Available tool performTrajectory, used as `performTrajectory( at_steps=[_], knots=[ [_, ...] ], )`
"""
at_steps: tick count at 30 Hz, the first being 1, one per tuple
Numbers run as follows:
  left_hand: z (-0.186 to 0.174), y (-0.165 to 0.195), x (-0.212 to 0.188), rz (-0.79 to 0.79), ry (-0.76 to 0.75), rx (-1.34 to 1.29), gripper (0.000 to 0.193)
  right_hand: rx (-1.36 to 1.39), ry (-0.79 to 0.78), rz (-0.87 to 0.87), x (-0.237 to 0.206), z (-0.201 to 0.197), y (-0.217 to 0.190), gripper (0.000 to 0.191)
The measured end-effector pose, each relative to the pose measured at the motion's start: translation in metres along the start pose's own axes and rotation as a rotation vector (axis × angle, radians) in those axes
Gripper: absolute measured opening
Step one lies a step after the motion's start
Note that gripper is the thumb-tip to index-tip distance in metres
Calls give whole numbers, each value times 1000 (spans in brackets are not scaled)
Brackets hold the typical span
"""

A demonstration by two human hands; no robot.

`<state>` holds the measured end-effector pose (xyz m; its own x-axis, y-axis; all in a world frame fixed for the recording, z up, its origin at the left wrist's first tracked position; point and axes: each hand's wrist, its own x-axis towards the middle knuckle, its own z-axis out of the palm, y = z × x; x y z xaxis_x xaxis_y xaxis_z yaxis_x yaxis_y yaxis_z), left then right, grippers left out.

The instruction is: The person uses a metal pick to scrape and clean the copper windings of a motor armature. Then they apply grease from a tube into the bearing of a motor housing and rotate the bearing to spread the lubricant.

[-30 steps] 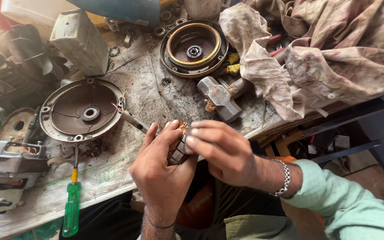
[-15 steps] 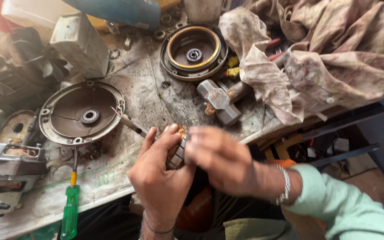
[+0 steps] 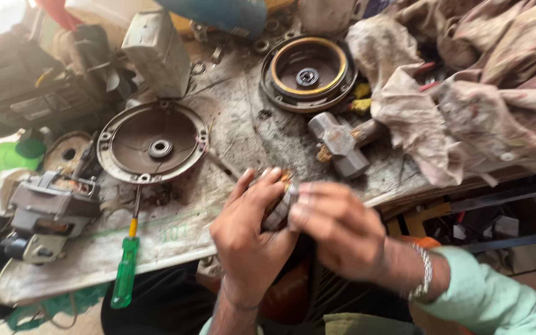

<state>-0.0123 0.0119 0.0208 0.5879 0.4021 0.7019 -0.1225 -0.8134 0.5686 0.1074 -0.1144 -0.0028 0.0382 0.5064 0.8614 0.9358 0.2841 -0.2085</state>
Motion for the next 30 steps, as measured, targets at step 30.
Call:
performTrajectory(
  at_steps=[30],
  knots=[
    [13, -2, -4, 17, 79, -8, 31, -133, 22, 136, -1, -3, 1, 37]
  ],
)
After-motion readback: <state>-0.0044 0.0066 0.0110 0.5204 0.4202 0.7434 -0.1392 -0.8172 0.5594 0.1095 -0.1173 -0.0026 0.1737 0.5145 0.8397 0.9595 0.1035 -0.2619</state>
